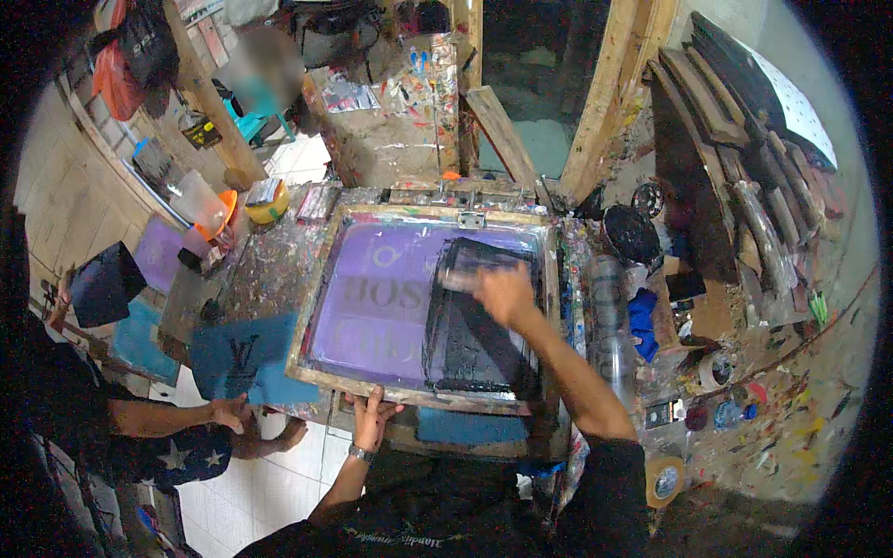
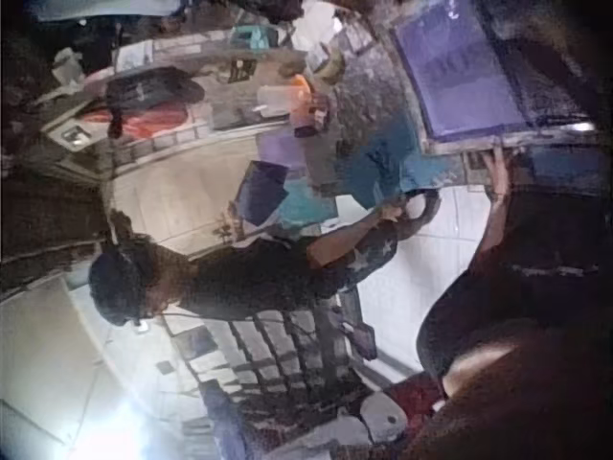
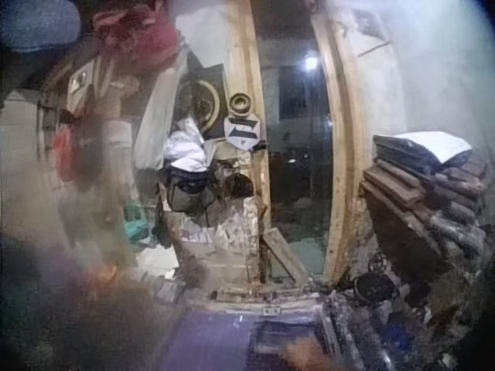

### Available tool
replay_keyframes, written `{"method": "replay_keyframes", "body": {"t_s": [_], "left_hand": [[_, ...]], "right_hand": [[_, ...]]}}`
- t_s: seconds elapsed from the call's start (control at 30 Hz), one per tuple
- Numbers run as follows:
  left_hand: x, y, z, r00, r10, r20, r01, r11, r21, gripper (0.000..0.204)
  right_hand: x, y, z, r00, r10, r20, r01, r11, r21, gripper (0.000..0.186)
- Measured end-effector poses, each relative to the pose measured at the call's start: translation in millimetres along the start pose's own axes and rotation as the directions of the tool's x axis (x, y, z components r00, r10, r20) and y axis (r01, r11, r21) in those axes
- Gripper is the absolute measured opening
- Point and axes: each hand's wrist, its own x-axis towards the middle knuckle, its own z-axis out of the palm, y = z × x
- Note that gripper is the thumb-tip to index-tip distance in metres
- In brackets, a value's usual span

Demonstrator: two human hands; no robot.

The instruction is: The person performs screen printing on fabric pieces by placing each piece on a base, lowering a screen frame, applying ink using a squeegee, and then raising the frame to reveal the printed design.

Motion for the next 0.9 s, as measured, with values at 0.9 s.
{"method": "replay_keyframes", "body": {"t_s": [0.9], "left_hand": [[0.7,155.7,67.3,0.855,0.444,0.267,-0.493,0.857,0.153,0.033]], "right_hand": [[-92.2,-76.7,-149.9,0.725,0.056,-0.686,-0.032,0.998,0.047,0.052]]}}
